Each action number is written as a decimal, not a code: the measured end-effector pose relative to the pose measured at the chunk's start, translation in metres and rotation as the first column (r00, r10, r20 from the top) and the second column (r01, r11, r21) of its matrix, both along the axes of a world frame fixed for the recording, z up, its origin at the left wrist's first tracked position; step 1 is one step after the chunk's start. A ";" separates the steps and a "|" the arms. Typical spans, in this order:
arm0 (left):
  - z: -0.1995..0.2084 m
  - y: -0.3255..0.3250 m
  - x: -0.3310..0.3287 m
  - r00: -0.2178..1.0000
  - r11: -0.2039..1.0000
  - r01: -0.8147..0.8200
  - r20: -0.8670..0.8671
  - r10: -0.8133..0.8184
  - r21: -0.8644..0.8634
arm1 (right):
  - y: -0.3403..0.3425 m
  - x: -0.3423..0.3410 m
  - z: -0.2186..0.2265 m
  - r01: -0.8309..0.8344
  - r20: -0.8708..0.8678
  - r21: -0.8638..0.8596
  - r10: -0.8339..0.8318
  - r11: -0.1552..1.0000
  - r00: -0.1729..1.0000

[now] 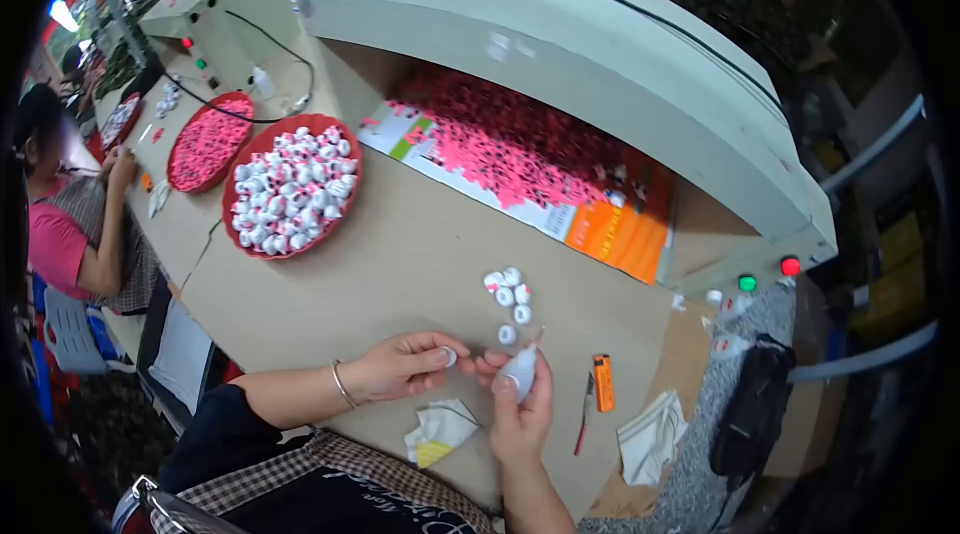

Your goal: The person applies adhesive from a bottle onto small figurine heads and attaches small decorative pieces onto them by hand.

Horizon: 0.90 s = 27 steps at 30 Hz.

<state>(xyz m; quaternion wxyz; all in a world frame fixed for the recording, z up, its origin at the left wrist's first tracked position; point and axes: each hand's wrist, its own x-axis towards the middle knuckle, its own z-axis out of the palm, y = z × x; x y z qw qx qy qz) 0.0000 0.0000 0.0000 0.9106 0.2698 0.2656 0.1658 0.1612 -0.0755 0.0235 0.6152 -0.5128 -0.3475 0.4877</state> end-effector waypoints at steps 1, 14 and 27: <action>-0.002 -0.001 -0.003 0.998 0.998 -0.058 -0.009 0.058 -0.003 | 0.001 -0.009 -0.002 0.023 0.036 0.061 -0.025 0.998 0.999; 0.006 0.001 0.010 0.984 0.942 -0.166 -0.008 0.176 0.293 | 0.000 -0.003 -0.012 -0.091 0.149 0.166 0.066 0.982 0.987; -0.002 0.005 0.003 0.983 0.949 -0.164 -0.041 0.181 0.270 | -0.021 0.053 0.039 -0.092 -0.170 -0.006 0.090 0.996 0.981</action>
